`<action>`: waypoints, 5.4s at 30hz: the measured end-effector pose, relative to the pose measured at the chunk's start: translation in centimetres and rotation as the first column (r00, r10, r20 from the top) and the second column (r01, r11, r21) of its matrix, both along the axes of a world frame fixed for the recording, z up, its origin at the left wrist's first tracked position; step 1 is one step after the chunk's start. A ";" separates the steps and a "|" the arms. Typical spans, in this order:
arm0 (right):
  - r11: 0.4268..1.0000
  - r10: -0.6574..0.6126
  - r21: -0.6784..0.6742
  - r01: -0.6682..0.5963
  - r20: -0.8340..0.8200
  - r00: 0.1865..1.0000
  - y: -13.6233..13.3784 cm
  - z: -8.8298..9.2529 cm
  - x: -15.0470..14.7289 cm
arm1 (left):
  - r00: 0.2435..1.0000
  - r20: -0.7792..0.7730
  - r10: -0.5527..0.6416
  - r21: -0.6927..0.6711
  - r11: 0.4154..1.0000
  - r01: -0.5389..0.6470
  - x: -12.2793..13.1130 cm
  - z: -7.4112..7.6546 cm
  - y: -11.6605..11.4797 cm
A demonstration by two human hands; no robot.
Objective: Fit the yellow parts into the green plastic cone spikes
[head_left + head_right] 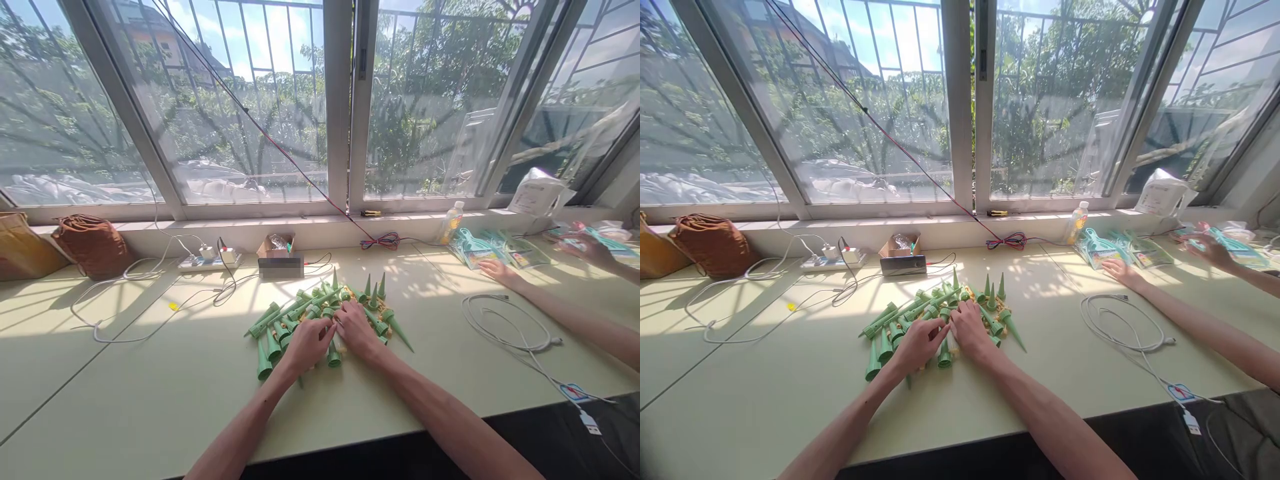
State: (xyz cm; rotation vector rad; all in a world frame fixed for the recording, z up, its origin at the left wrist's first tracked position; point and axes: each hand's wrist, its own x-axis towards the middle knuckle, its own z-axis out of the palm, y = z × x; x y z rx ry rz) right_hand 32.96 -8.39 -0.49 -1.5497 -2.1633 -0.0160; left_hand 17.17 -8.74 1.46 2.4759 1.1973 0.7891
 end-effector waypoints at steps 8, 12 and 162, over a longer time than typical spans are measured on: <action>0.998 0.003 0.058 0.004 -0.132 0.991 -0.4 0.3 0.2 | 0.999 0.044 0.020 0.007 1.000 -0.021 0.0 0.2 -0.1; 0.993 0.024 0.114 0.004 -0.239 0.971 -0.6 0.8 0.2 | 0.996 0.068 0.062 0.009 0.998 -0.063 -0.1 0.4 0.0; 0.970 0.215 0.215 -0.110 -0.565 0.796 -0.2 1.3 2.2 | 0.984 -0.002 -0.176 0.003 0.984 0.176 0.3 0.2 -1.2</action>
